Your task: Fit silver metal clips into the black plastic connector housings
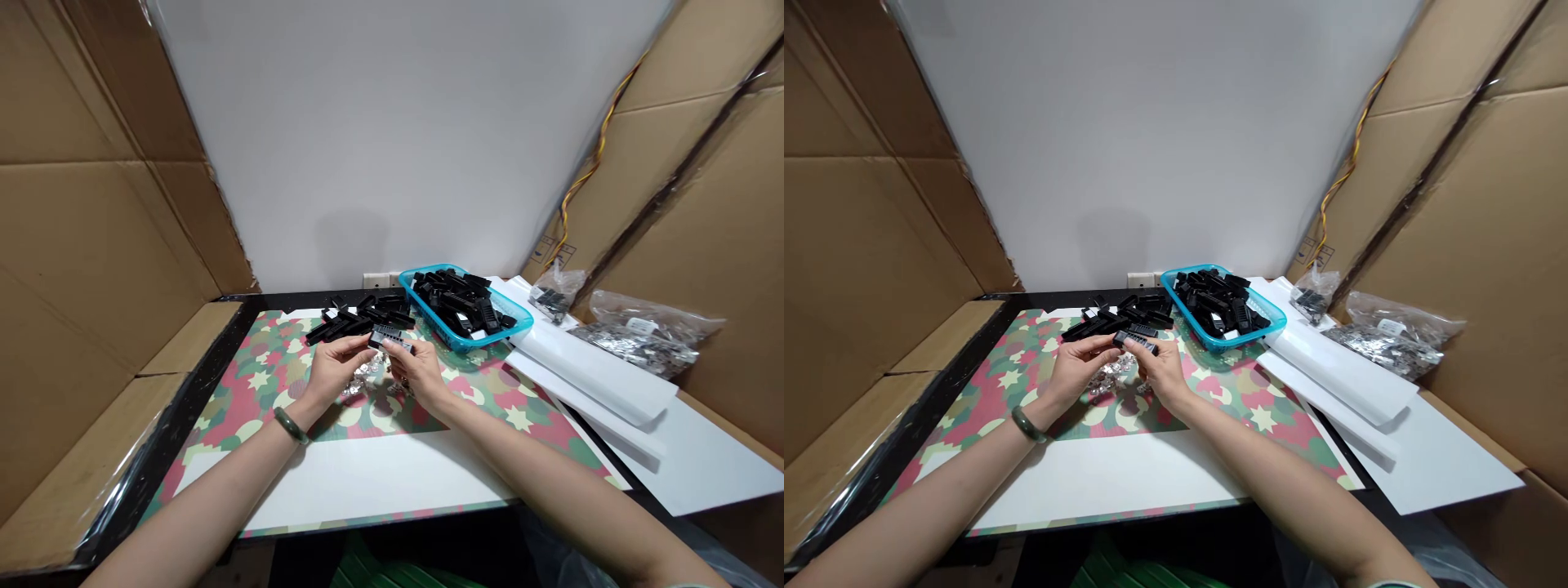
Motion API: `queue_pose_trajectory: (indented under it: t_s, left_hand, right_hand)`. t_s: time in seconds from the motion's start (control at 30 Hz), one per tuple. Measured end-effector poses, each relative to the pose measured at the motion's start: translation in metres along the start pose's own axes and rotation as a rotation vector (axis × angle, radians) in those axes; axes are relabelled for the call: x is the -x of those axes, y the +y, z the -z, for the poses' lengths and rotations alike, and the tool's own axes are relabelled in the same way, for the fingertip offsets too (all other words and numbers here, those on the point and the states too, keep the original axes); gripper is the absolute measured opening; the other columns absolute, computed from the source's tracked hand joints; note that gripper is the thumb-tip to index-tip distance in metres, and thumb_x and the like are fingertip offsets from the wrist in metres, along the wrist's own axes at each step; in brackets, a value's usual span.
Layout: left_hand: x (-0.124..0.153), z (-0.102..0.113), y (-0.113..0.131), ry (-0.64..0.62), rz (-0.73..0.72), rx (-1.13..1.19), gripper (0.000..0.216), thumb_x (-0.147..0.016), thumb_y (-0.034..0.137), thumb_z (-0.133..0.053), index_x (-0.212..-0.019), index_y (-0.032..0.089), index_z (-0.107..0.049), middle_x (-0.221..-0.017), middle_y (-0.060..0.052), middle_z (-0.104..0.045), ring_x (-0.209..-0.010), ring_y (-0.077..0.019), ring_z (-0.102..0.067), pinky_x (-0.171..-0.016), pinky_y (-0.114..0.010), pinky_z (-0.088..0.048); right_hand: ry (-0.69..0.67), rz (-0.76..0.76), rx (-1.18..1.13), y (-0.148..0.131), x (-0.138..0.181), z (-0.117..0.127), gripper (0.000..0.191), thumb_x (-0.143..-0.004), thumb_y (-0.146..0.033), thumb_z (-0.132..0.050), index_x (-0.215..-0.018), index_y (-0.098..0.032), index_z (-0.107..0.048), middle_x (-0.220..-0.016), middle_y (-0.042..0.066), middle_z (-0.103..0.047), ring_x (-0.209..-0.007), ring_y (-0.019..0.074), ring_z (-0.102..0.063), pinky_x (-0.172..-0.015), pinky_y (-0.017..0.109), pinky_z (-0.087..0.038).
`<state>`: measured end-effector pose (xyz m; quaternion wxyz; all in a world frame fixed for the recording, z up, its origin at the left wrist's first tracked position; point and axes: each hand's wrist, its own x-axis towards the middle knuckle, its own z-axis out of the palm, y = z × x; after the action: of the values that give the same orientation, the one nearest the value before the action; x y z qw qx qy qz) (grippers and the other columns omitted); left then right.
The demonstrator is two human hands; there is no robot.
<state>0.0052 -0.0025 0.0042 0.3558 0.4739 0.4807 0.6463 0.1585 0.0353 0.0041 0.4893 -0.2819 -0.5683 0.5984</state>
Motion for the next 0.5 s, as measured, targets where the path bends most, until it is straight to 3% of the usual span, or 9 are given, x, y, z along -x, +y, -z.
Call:
queue_pose_trajectory:
  t_s: [0.1,0.27,0.5]
  left_hand:
    - [0.002,-0.001,-0.002,0.06,-0.117,-0.059,0.018,-0.067,0.023,-0.084,-0.084,0.023,-0.081,-0.096,-0.007,-0.078,-0.094,-0.0267,-0.072,-0.09,-0.04,-0.055]
    - [0.005,0.0,-0.003,0.068,-0.185,-0.111,0.017,-0.072,0.02,-0.08,-0.088,0.025,-0.081,-0.1,-0.007,-0.078,-0.1,-0.0263,-0.07,-0.097,-0.038,-0.051]
    - [0.009,0.0,-0.004,0.059,-0.251,-0.181,0.011,-0.08,0.028,-0.073,-0.088,0.026,-0.081,-0.097,-0.006,-0.077,-0.095,-0.0261,-0.068,-0.093,-0.035,-0.047]
  right_hand:
    - [-0.01,-0.165,-0.196,0.002,0.0,-0.004,0.052,-0.071,-0.05,-0.078,-0.056,-0.021,-0.038,-0.044,-0.01,-0.027,-0.038,0.0045,-0.024,-0.037,0.02,-0.028]
    - [-0.023,-0.337,-0.377,0.004,0.002,-0.01,0.05,-0.068,-0.047,-0.08,-0.065,-0.022,-0.038,-0.042,-0.014,-0.021,-0.037,0.0039,-0.018,-0.035,0.017,-0.025]
    - [-0.033,-0.404,-0.479,0.003,0.003,-0.013,0.049,-0.064,-0.047,-0.083,-0.068,-0.022,-0.04,-0.037,-0.015,-0.025,-0.034,0.003,-0.019,-0.035,0.016,-0.026]
